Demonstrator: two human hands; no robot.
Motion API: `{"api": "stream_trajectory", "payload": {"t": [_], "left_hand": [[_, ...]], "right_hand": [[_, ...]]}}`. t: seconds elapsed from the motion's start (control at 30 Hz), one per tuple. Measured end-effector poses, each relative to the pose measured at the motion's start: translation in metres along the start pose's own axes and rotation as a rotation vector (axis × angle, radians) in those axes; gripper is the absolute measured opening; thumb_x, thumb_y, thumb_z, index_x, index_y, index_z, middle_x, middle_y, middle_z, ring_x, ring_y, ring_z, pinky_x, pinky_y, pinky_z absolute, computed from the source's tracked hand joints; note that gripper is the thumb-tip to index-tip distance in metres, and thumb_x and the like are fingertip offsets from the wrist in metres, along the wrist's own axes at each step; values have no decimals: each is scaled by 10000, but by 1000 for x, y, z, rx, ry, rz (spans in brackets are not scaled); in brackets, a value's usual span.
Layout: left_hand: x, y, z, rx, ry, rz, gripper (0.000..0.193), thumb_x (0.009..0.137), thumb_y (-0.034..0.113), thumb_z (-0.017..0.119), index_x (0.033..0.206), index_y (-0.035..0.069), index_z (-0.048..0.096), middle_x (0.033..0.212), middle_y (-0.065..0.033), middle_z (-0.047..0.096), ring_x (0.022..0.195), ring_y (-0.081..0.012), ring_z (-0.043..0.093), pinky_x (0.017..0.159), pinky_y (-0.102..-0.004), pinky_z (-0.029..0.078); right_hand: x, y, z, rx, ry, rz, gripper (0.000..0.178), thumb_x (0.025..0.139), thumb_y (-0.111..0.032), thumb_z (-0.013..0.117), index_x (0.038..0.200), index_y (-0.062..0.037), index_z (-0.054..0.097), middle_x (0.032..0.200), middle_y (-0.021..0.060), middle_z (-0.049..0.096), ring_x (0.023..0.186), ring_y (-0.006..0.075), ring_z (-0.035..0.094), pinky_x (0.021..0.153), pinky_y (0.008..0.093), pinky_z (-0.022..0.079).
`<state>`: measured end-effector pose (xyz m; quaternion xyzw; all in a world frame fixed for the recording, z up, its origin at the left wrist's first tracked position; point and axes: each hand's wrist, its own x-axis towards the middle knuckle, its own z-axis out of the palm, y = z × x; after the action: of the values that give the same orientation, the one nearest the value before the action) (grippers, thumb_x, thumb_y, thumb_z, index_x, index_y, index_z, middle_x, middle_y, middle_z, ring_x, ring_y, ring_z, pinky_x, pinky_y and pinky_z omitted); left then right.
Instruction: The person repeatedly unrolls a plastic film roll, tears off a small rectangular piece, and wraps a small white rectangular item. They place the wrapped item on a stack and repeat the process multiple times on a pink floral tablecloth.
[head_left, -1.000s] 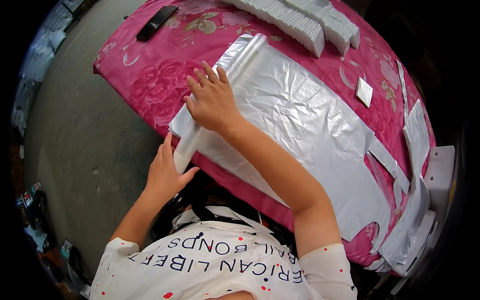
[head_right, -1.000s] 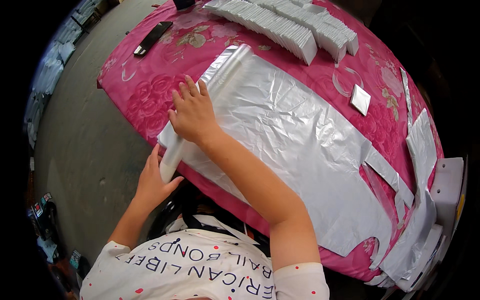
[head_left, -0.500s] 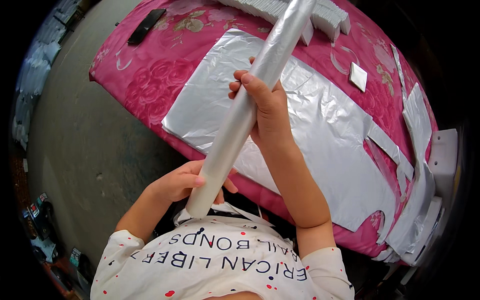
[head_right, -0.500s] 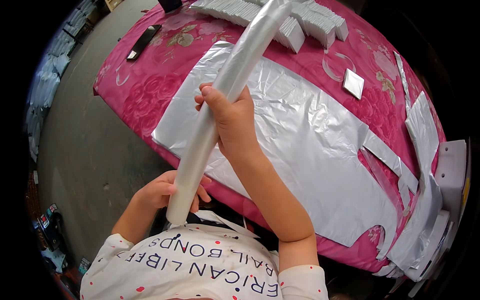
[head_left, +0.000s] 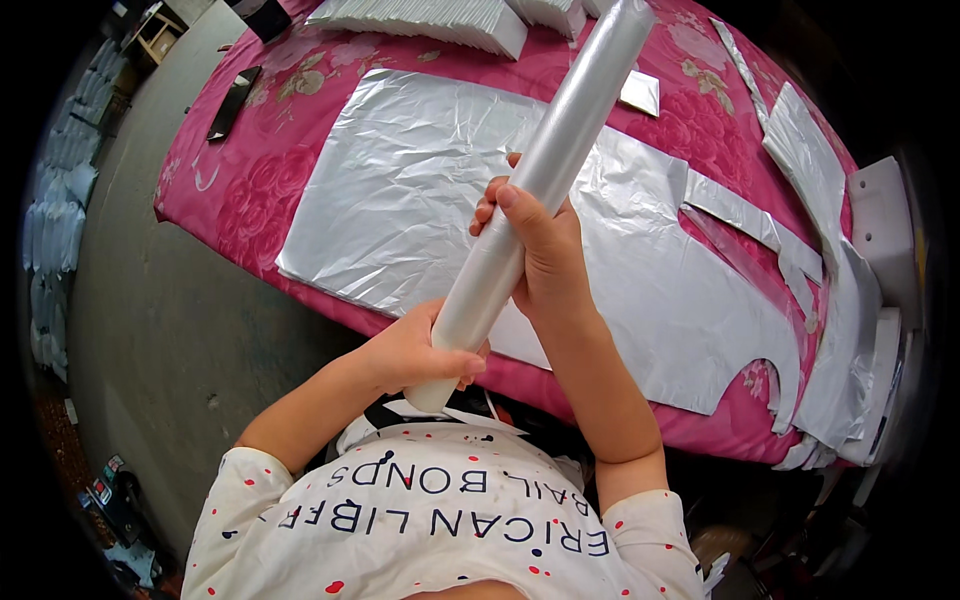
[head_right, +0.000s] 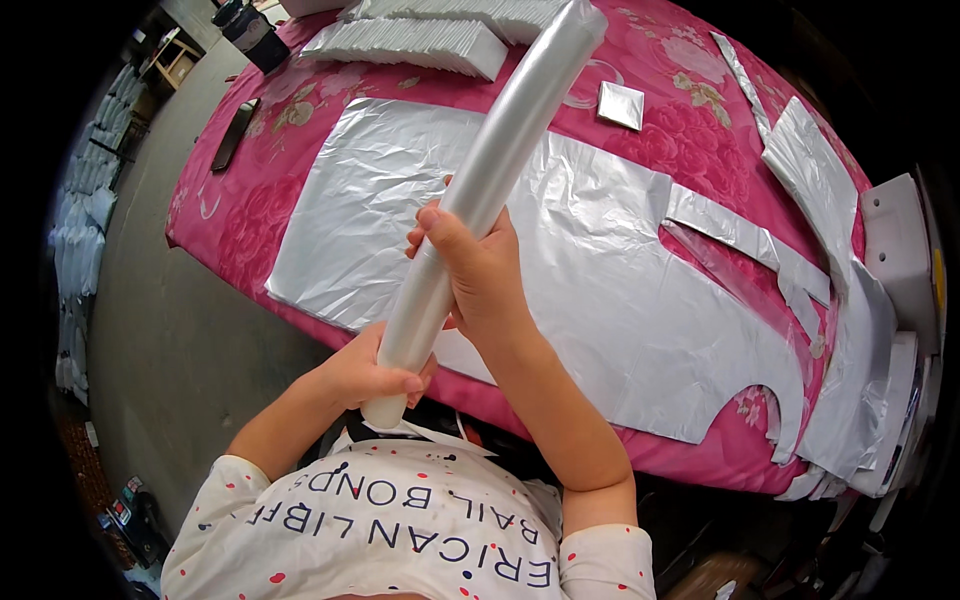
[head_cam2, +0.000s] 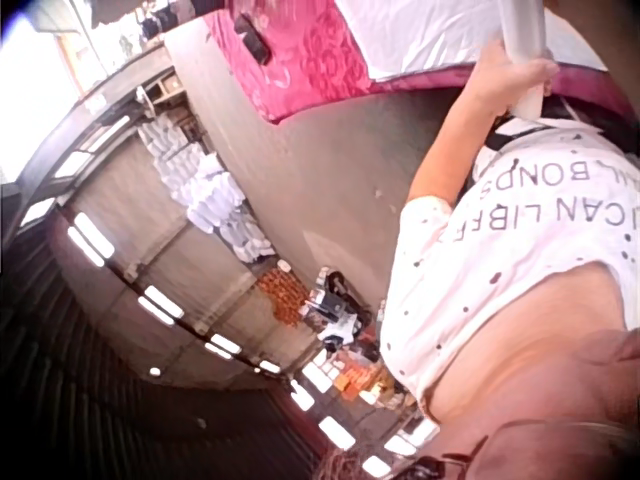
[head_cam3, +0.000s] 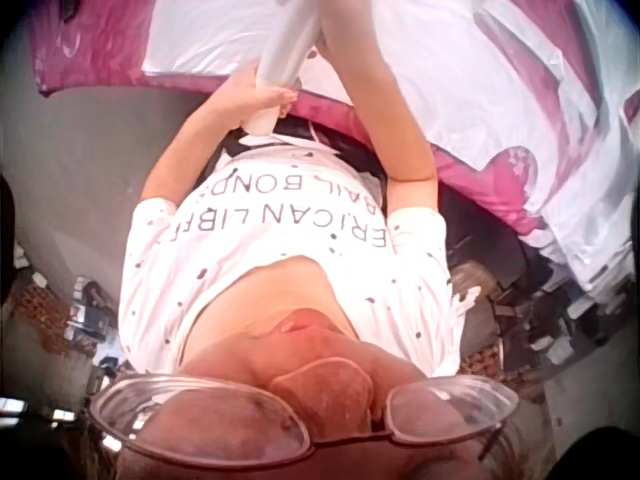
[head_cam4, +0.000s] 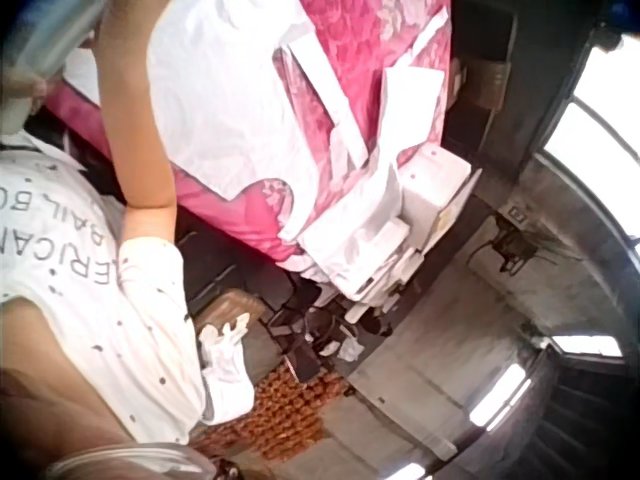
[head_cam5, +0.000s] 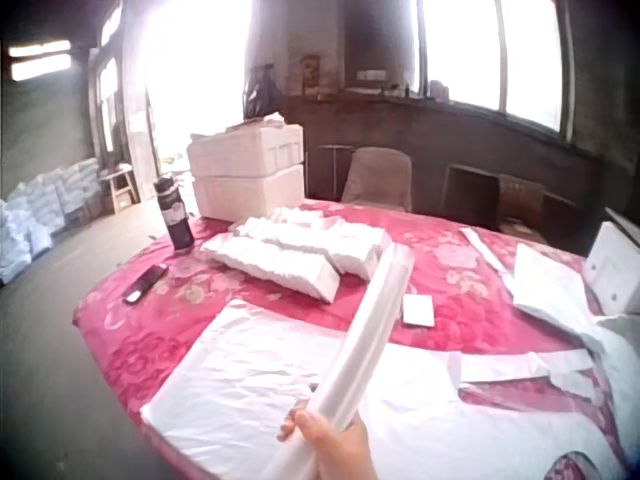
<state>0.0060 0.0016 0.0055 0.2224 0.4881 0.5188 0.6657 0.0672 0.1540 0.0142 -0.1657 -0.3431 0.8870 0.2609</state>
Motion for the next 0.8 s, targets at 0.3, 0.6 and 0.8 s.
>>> {"api": "stream_trajectory", "payload": {"t": [0.3, 0.6, 0.8], "left_hand": [[21, -26, 0, 336, 296, 143, 604, 907, 478, 450, 1296, 29, 346, 864, -75, 570, 725, -140, 587, 648, -275, 495], [-33, -43, -42, -27, -16, -417, 495, 910, 461, 468, 1148, 28, 492, 754, -53, 560, 629, -112, 564, 596, -255, 497], [-47, -46, -45, -25, -6, -483, 670, 735, 473, 692, 1171, -4, 517, 713, -49, 546, 587, -121, 555, 566, -272, 484]], "right_hand": [[-7, 22, -28, -210, 131, -65, 590, 780, -157, 700, 1212, 32, 345, 911, 80, 525, 787, 158, 576, 704, 306, 508], [35, -56, -121, -247, 308, -123, 399, 831, -183, 654, 1131, 11, 476, 964, 79, 585, 826, 146, 588, 749, 260, 479], [28, -84, -146, -748, 190, 110, 232, 884, -252, 571, 995, -52, 606, 905, 13, 618, 724, 47, 509, 645, 187, 401]]}}
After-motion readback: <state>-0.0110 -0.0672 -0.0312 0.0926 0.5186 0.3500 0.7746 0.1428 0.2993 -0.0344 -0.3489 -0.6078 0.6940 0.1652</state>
